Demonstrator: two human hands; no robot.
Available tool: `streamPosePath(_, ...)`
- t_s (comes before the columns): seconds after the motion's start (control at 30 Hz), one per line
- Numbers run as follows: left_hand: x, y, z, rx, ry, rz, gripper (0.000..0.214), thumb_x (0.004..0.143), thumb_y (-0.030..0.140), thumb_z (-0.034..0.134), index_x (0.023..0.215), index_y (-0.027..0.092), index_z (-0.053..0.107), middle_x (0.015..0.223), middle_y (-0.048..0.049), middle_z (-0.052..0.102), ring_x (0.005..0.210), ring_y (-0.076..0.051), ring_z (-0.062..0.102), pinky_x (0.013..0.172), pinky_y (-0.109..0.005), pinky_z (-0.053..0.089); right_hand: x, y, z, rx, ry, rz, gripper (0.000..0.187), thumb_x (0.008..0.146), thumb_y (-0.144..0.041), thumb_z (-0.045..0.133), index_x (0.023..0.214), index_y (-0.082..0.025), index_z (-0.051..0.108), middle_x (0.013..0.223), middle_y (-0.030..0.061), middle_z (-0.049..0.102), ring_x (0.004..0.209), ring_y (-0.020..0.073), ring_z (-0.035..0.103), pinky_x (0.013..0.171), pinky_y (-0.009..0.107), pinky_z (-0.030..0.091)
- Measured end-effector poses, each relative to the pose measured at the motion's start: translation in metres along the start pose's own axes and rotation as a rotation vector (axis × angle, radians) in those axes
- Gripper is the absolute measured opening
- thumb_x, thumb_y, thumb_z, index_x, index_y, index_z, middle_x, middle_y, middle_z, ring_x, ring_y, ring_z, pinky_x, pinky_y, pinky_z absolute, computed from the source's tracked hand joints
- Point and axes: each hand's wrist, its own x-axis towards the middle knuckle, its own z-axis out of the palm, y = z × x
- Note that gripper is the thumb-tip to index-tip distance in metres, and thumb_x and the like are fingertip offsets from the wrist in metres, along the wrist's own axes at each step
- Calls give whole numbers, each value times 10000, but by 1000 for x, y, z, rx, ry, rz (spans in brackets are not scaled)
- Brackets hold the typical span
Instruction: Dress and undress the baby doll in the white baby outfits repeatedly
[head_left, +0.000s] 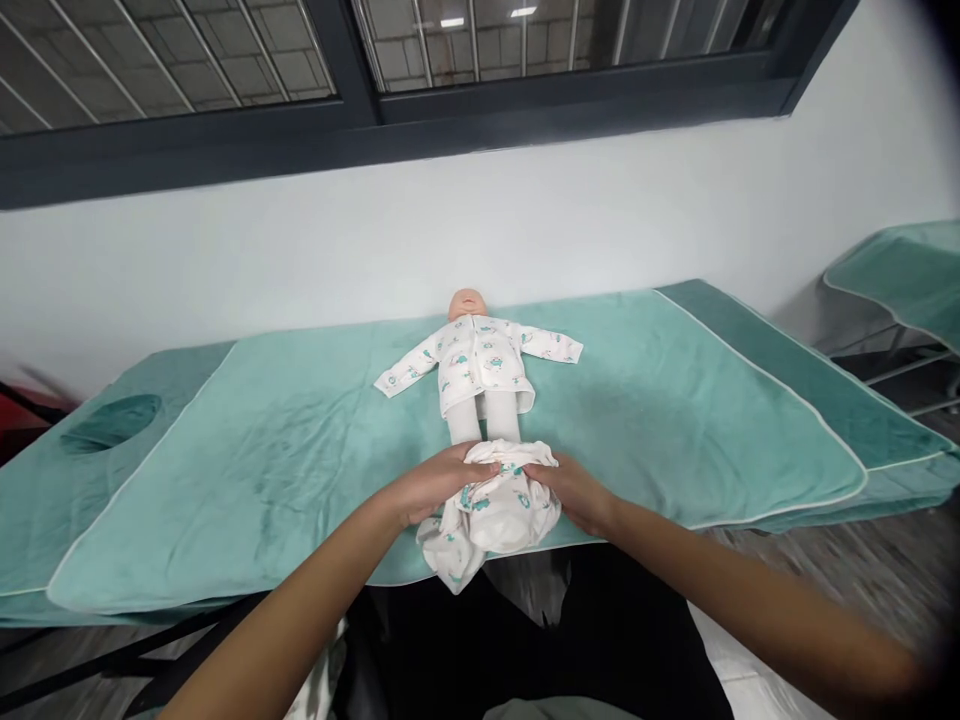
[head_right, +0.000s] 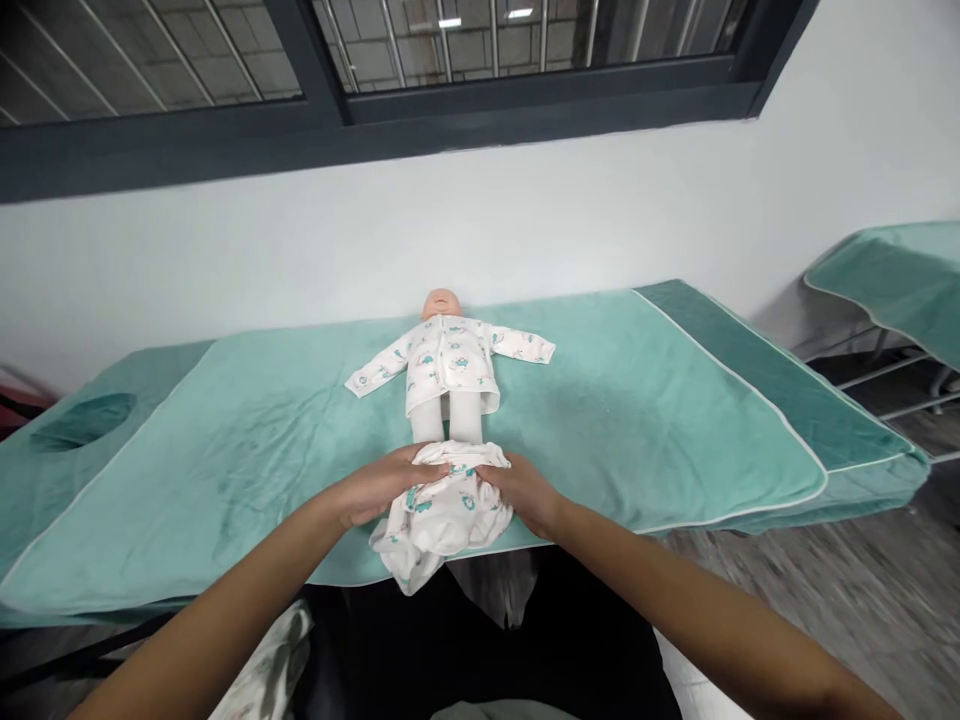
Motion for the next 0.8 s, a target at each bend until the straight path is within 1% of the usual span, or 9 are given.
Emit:
streamPosePath(0.07,11,-5,1,140,79,35,440,808,461,705,1143,184,638,1160,-91,702,1044,-253,658,840,-332,513,3,7,-12,-152,95,-33,321,715,-481,769,941,-260,712,933,46,749,944,321,678,932,492,506)
streamPosePath(0.2,36,-19,5,611,277,173,235,841,412,606,948,204,633,928,-55,687,887,-250,632,754,-330,452,10,12,-30,-380,217,-97,206,731,-391,725,903,-277,722,980,61,740,1010,369,635,940,541,462)
streamPosePath(0.3,45,-21,6,810,315,223,180,821,361,601,917,211,628,875,-64,670,867,-269,622,763,-343,432,16,8,-35,-525,261,-190,169,722,-332,701,875,-268,730,1009,90,735,1037,393,615,968,552,422)
streamPosePath(0.37,43,-15,6,772,199,202,205,807,367,622,945,216,644,930,-69,684,918,-277,625,795,-347,446,18,3,-36,-531,208,-200,181,720,-336,702,880,-257,733,1026,92,736,1056,390,615,974,530,423)
streamPosePath(0.43,37,-6,6,622,53,146,270,799,378,643,1018,220,652,1013,-58,693,974,-267,623,830,-344,462,18,-2,-34,-475,132,-193,211,734,-363,697,898,-236,731,1023,87,736,1074,371,618,979,500,438)
streamPosePath(0.5,30,1,7,450,5,114,351,790,368,665,1107,219,639,1087,-47,683,1002,-246,617,849,-331,465,17,-7,-31,-349,54,-191,265,761,-396,677,948,-213,720,1002,85,732,1051,337,632,970,472,459)
streamPosePath(0.63,27,0,11,247,113,159,354,790,408,687,1070,201,628,1013,-32,658,893,-193,599,768,-287,450,18,-11,-23,-80,-38,-209,359,744,-403,696,1046,-211,671,968,68,716,929,272,659,890,405,504)
streamPosePath(0.7,32,-5,11,211,198,195,322,791,423,676,1009,194,613,951,-23,643,849,-182,587,740,-276,446,24,-11,-21,-73,12,-210,366,714,-395,711,1027,-216,649,956,59,704,893,260,653,850,386,510)
streamPosePath(0.8,43,-6,8,243,401,275,247,776,353,649,958,194,599,939,-24,643,885,-197,589,780,-284,457,38,-13,-25,-146,138,-235,322,692,-352,704,973,-219,621,955,41,670,909,247,620,856,368,491)
